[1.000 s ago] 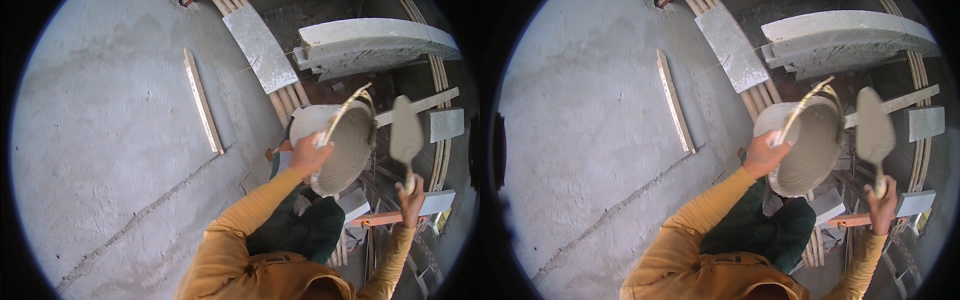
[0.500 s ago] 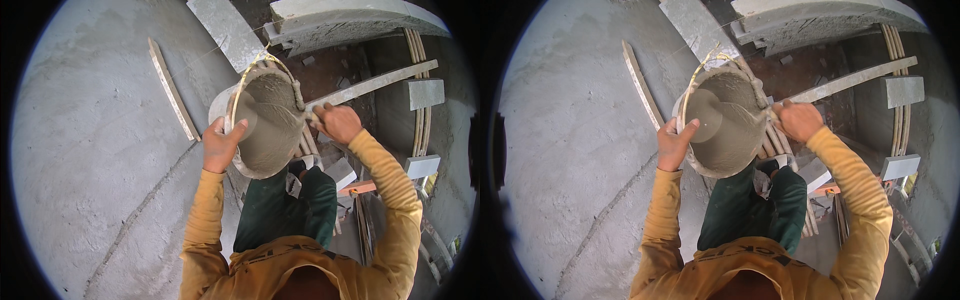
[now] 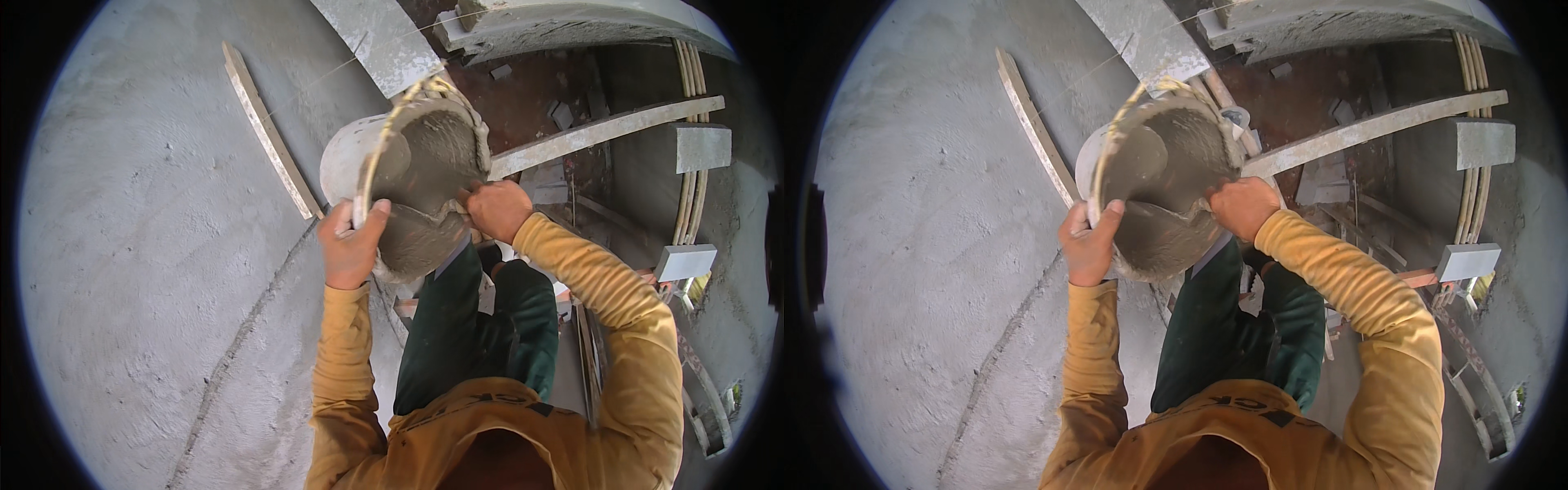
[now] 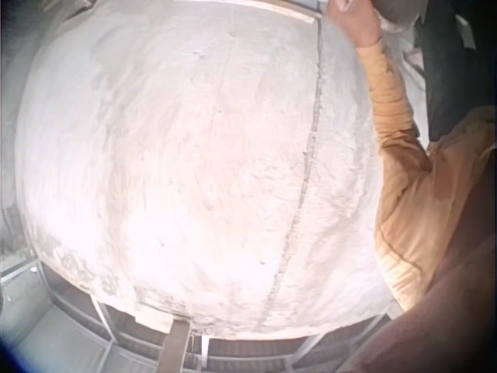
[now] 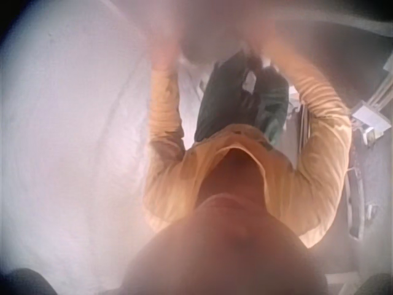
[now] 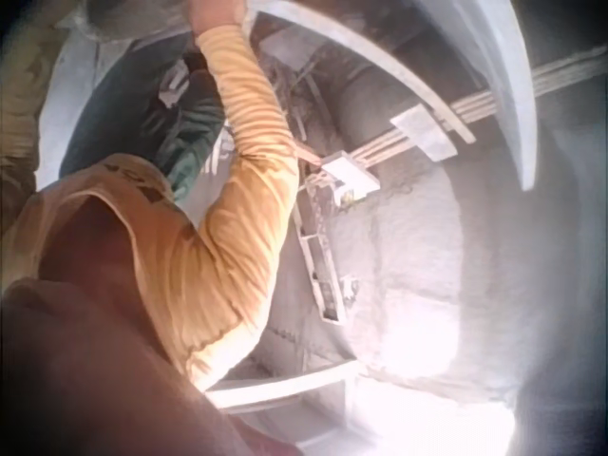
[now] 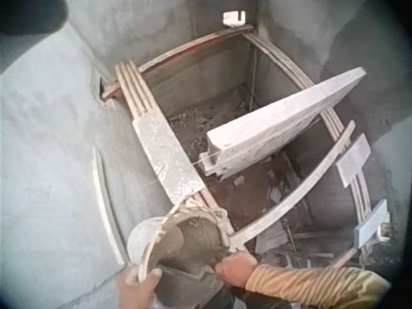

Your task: The person applies cement to a curved wall and places a white curved tile onto it. They use a trowel to spread cement and a hammer to tap the tile into position, adjusting it for alignment.

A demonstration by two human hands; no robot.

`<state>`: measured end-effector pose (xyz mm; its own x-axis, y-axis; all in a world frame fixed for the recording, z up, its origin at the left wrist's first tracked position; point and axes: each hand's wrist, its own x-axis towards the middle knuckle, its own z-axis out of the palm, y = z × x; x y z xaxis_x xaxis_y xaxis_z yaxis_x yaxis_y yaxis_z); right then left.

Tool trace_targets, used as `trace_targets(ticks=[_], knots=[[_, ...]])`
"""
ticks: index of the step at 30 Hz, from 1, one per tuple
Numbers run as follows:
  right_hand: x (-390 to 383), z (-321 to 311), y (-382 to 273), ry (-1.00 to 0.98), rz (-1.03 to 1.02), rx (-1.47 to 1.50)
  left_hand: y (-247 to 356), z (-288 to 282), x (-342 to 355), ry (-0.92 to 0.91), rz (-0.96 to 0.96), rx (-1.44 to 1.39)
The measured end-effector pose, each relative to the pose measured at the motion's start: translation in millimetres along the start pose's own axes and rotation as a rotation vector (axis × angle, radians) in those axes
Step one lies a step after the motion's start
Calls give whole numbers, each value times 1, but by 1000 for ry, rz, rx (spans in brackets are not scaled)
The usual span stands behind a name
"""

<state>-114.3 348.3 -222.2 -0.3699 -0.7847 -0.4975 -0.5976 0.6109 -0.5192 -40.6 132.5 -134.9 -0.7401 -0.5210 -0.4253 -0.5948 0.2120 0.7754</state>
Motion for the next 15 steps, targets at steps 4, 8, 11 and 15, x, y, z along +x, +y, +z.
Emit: trace_targets(ticks=[4,8,11,15], knots=[[1,16,0,-116,18,198,-24,-18,-1,122,23,-113],[-3,29,10,-89,-46,380,-39,-29,-7,240,-21,-2],[-4,26,23,-15,-3,222,-40,-23,-8,313,-74,-135],[12,12,37,299,13,-2,-29,-4,-3,304,-163,-64]])
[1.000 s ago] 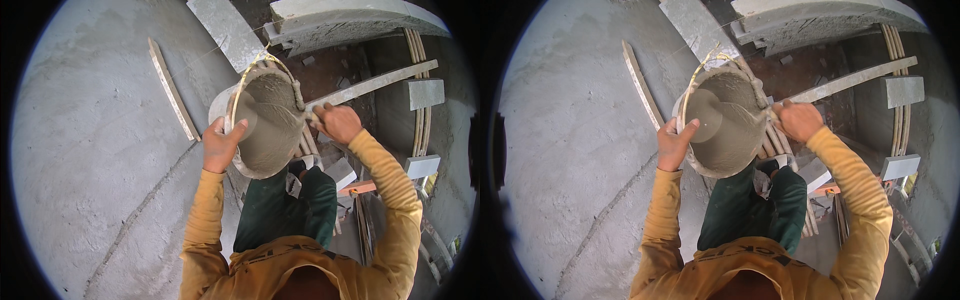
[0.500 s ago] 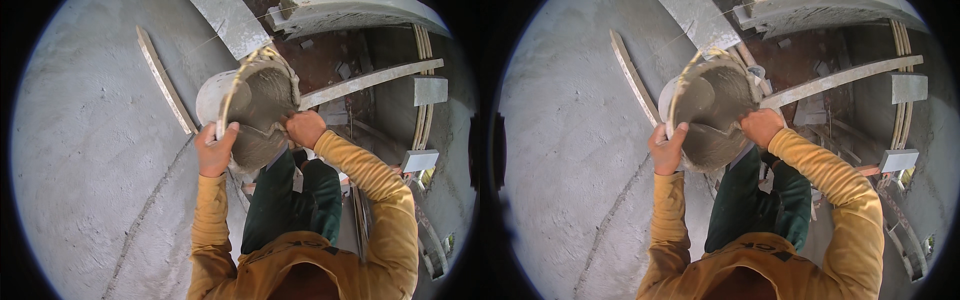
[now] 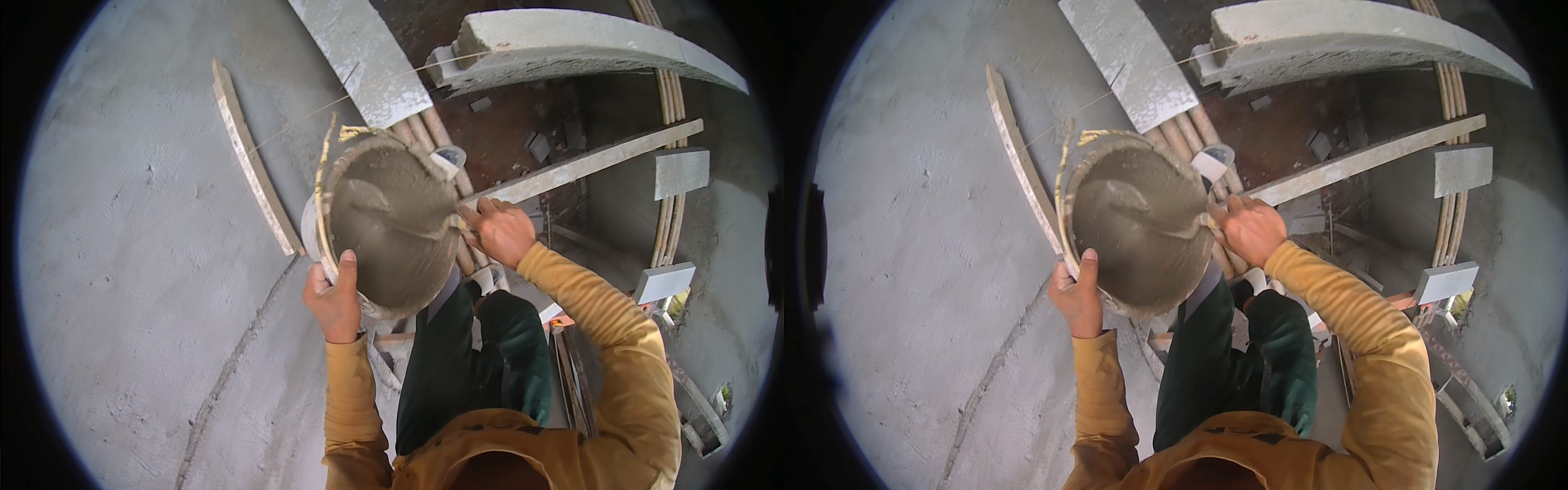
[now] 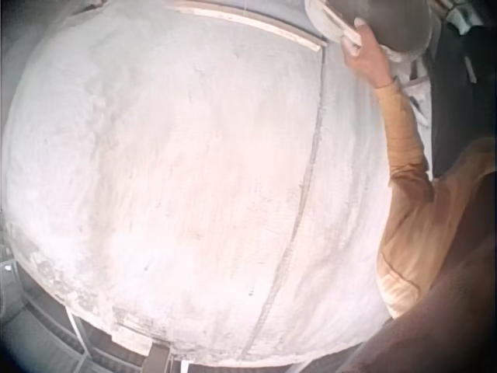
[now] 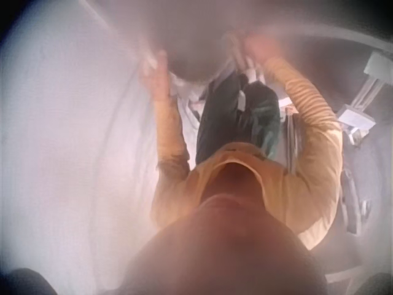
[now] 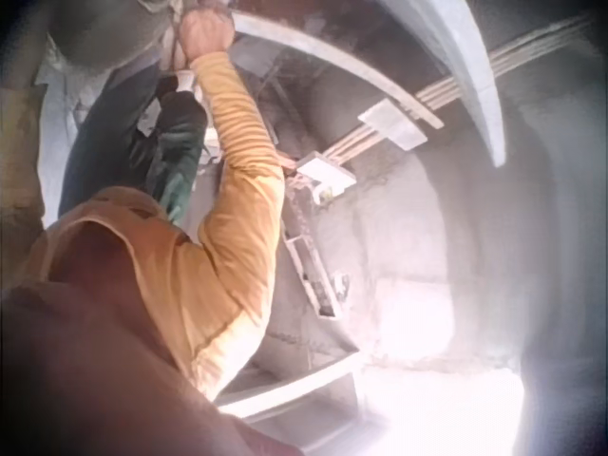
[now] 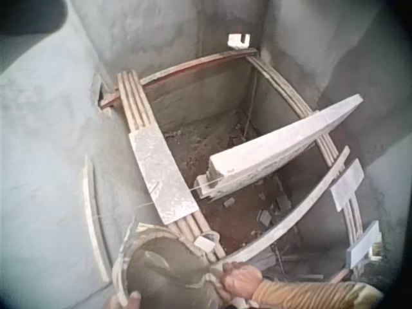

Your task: The person applies cement to a curved wall and places a white curved tile onto it. They use a trowel to spread cement and a hammer to tap the tile into position, adjusting it for alignment.

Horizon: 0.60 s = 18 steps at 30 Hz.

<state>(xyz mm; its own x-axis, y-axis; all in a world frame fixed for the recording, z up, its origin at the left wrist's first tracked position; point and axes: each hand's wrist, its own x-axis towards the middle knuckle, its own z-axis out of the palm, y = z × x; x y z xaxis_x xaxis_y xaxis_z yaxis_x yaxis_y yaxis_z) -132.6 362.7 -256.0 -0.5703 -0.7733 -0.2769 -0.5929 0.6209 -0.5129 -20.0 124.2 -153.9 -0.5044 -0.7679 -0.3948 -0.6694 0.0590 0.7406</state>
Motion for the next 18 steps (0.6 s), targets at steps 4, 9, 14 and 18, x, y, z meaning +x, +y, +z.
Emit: trace_targets(ticks=[4,9,14,18], knots=[[29,12,-1,-85,102,-114,11,18,-1,-39,32,133],[12,33,-16,-322,135,-13,12,32,-5,-61,93,125],[6,40,-20,-492,-3,61,-8,23,-8,-108,290,189],[10,42,-26,-498,62,348,-33,1,-6,-68,232,98]])
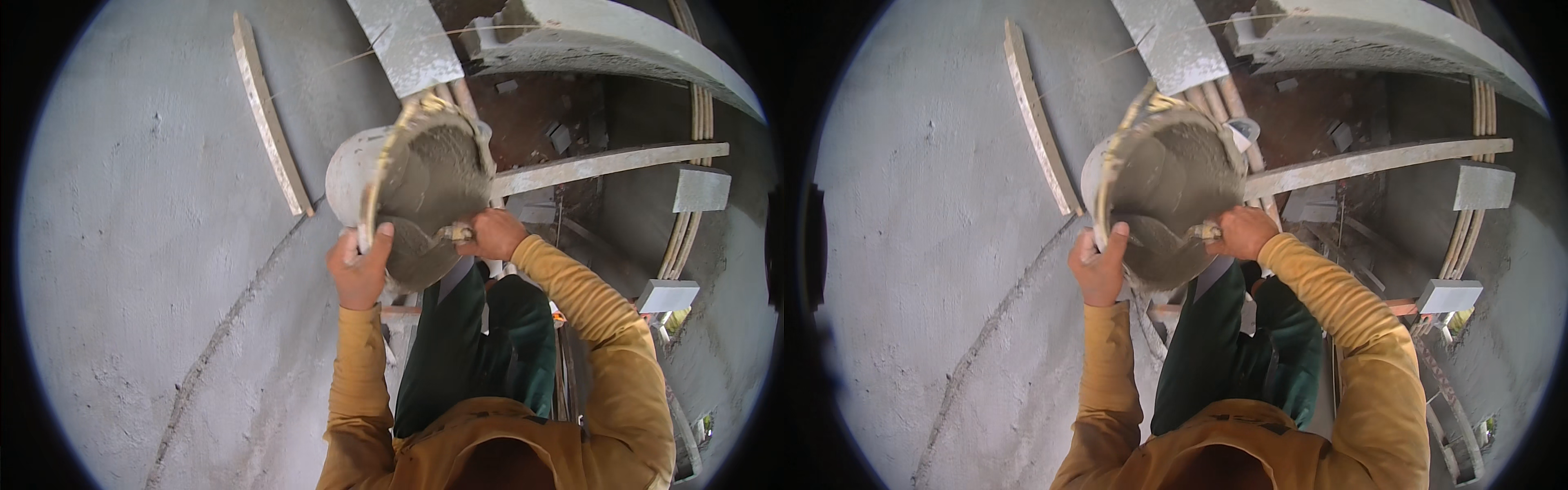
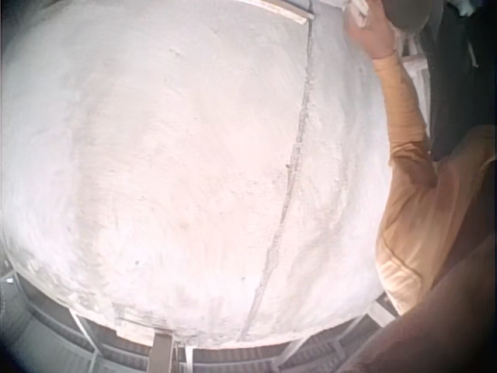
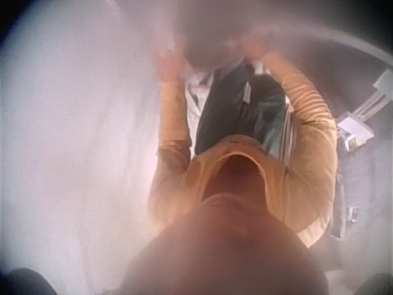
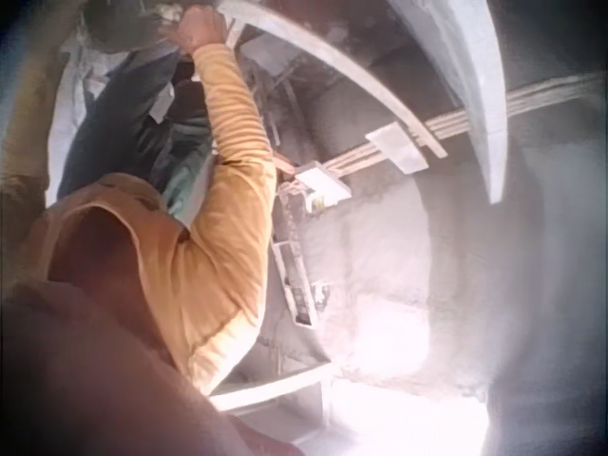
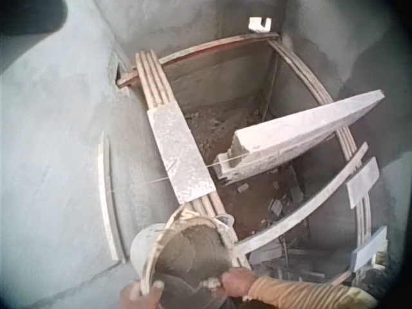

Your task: The person applies cement to a curved wall and places a white curved tile onto it. They use a trowel to spread cement and a hammer to tap the tile into position, adjusting it for alignment.

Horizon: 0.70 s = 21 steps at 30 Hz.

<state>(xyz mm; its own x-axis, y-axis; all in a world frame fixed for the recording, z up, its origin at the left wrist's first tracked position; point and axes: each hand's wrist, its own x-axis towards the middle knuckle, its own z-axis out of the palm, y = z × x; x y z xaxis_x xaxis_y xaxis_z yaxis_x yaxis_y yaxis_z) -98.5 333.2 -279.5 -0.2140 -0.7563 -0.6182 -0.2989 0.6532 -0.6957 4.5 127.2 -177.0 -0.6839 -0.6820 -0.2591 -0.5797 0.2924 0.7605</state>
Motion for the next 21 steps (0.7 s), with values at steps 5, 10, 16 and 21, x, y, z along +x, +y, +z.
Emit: trace_targets(ticks=[5,10,16,21], knots=[[-1,7,12,-21,-73,452,-32,-15,1,139,-197,-208],[19,3,22,-23,-124,575,-67,-6,-1,379,-327,-289],[90,-13,2,138,-181,667,-119,-16,-15,565,-561,-268],[211,8,-29,243,-195,624,-149,-26,-55,662,-713,-187]])
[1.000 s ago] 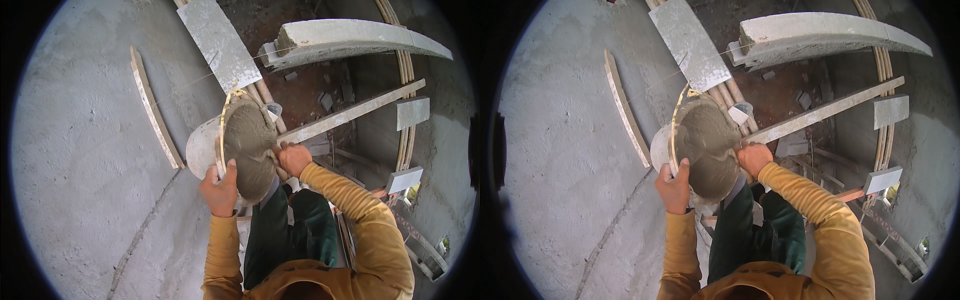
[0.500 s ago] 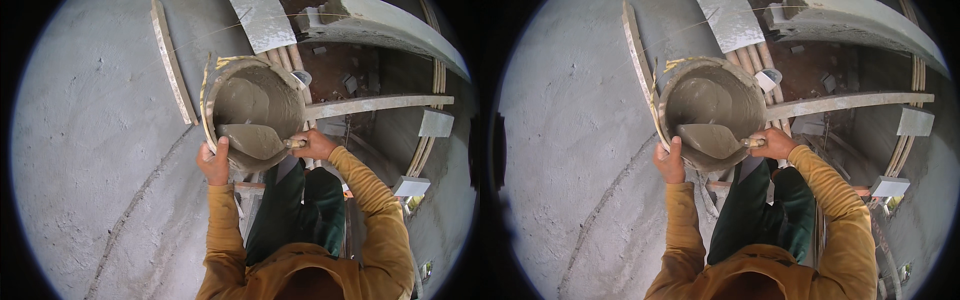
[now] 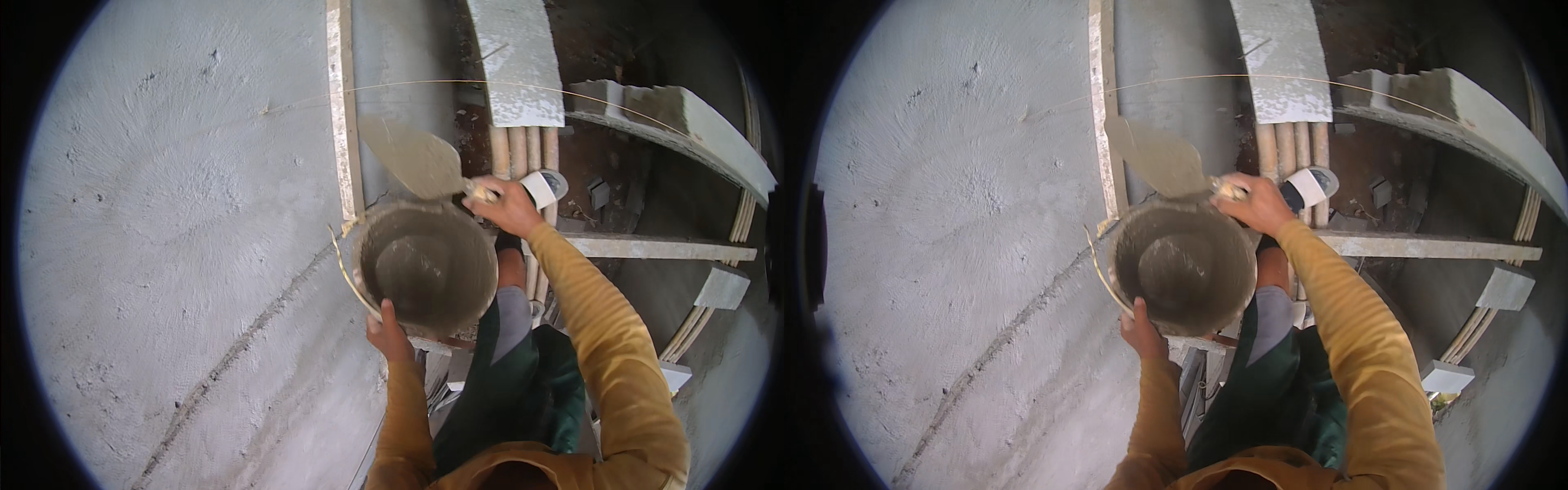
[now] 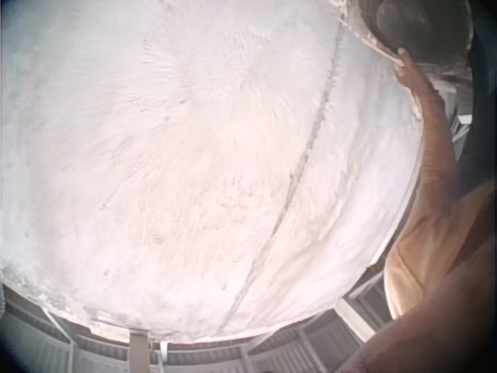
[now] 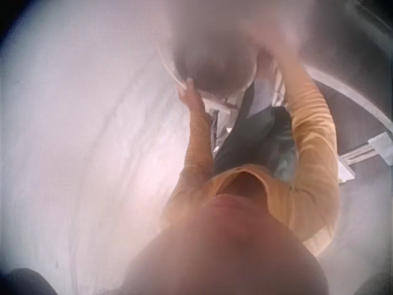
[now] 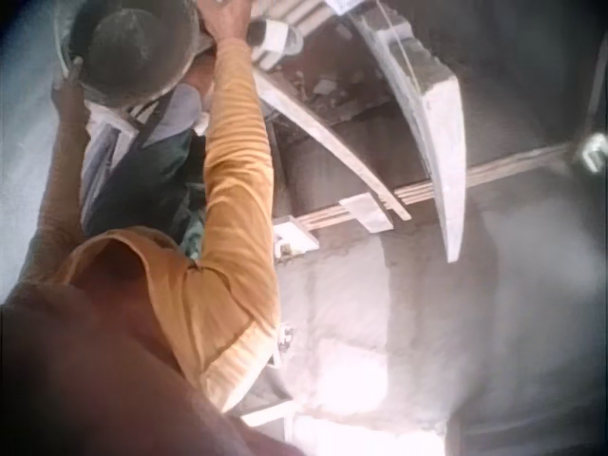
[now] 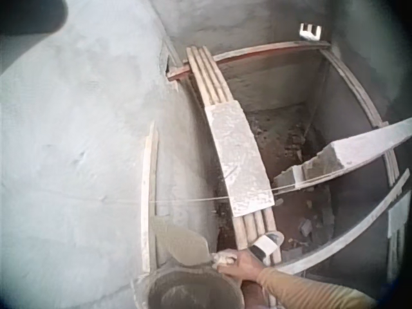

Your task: The person applies cement to a curved wall and places a white curved tile onto it. They use a trowel to spread cement and a hammer to tap the tile into position, adjusting it for alignment.

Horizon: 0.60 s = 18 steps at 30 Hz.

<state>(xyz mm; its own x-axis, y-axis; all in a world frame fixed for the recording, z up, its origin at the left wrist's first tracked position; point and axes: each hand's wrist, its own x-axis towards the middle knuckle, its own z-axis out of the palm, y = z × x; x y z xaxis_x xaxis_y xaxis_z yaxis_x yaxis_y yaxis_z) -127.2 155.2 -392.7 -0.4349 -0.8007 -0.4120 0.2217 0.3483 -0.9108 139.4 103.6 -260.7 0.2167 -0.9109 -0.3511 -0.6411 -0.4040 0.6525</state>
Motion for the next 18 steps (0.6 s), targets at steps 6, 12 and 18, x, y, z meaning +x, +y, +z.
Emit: trace_targets(ticks=[6,12,18], knots=[[107,103,15,138,56,-48,-42,-47,-12,84,-140,82],[140,204,-22,264,129,32,-73,-65,-32,116,-246,-149],[99,252,-97,236,19,-80,-87,-62,-36,77,-268,-120]])
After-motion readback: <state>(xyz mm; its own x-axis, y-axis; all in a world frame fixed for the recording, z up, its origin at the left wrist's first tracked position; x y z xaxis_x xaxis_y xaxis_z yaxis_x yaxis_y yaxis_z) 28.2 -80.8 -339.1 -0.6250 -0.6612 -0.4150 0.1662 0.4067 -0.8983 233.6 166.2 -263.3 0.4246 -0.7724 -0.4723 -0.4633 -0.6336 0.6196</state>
